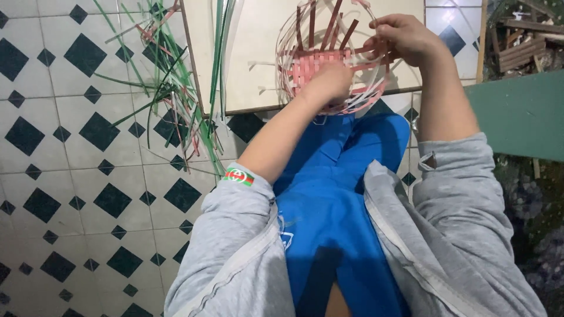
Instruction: The person weaves a basket by hand, interlacing pink and white plastic strips through a brown frame. The person sits on the floor and repeatedly threads the strips to build up the basket walls.
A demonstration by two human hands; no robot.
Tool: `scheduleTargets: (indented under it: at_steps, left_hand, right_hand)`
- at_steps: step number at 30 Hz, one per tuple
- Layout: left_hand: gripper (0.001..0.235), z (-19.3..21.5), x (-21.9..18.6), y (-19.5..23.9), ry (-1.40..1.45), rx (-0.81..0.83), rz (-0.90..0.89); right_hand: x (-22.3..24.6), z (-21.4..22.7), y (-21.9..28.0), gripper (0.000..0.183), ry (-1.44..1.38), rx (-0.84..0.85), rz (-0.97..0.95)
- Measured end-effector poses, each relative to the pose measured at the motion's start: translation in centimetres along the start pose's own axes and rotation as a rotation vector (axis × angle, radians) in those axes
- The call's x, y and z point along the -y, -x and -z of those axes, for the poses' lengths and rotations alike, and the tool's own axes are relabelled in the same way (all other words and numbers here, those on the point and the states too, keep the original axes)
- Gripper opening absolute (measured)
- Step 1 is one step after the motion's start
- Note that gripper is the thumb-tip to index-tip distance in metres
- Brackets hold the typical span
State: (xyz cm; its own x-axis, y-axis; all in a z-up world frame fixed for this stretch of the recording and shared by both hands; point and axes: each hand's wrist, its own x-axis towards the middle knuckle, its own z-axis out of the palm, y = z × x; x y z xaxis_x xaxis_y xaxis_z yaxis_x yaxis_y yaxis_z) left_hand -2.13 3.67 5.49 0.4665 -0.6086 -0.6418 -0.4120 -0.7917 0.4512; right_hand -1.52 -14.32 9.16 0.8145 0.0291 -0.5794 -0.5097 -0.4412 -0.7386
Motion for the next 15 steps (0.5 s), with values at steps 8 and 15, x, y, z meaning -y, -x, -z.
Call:
scheduleTargets:
  at_steps: [8,15]
  left_hand:
    - [0.043,1.0,-0.2,3.4,-0.004,0.073,-0.038]
    - [0.055,0.1,-0.5,1.9,-0.066,0.049,-0.030]
  right_hand:
    - [-1.2,0.3,-0.7,0.018,0.141,-0.116,0.102]
    - [-1.7,-0.3,-0.1,0.029,0.163,-0.172,0.303]
